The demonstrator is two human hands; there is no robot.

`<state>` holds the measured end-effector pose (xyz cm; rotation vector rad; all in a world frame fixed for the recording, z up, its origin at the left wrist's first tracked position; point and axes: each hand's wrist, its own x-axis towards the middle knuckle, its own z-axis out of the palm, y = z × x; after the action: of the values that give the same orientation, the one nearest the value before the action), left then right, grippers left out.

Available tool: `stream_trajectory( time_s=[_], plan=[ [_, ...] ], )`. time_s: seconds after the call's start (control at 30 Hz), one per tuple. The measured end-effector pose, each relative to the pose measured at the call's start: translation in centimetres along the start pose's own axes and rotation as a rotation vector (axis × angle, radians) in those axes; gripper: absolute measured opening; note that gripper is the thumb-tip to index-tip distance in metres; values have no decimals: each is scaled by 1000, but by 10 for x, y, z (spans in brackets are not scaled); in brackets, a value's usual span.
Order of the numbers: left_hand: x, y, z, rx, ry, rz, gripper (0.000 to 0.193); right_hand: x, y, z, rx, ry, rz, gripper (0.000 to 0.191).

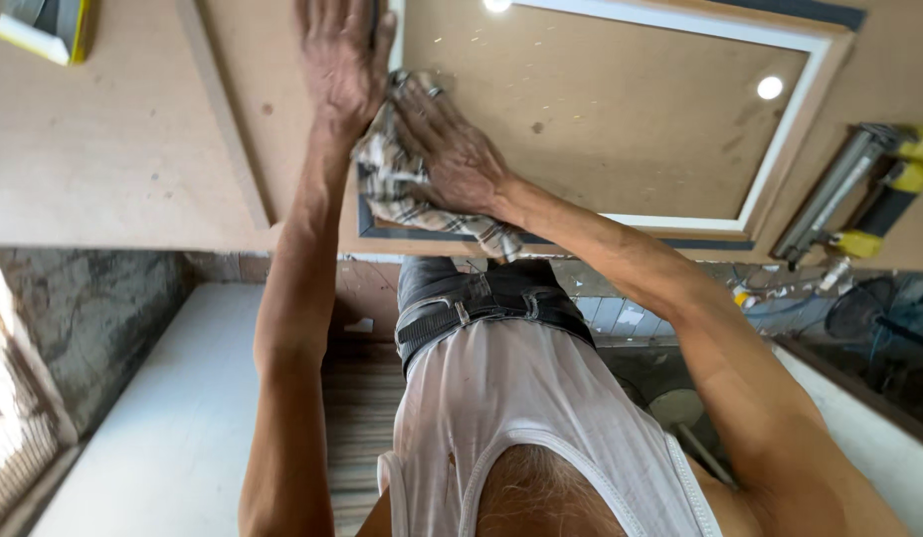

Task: The person assembles picture frames by attaching dark metal strips to the edges of rectangular boards using a yellow pneumatic nail gun. They repeatedly flip the boards, wipe surfaces with a cloth, and secure the strips along all sides. The finished frames are stacked on the workbench.

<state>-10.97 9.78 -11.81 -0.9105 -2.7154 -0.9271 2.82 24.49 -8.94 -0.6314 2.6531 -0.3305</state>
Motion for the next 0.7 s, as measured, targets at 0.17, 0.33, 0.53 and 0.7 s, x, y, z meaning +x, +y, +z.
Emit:
stream_trajectory(
  time_s=[0.17, 0.33, 0.53, 0.7],
  plan=[
    [12, -1, -3, 28, 30, 33, 50, 11, 39, -28, 24, 119, -37, 100],
    [12, 6, -7, -57, -15, -16, 52, -63, 108, -31, 3, 233, 136, 95],
    [14, 15, -17, -38, 14, 23, 49, -266, 206, 15, 39, 552, 352, 64],
    [21, 24, -21, -28, 25, 46, 46, -453, 290, -10, 528, 1265, 853, 19]
  ],
)
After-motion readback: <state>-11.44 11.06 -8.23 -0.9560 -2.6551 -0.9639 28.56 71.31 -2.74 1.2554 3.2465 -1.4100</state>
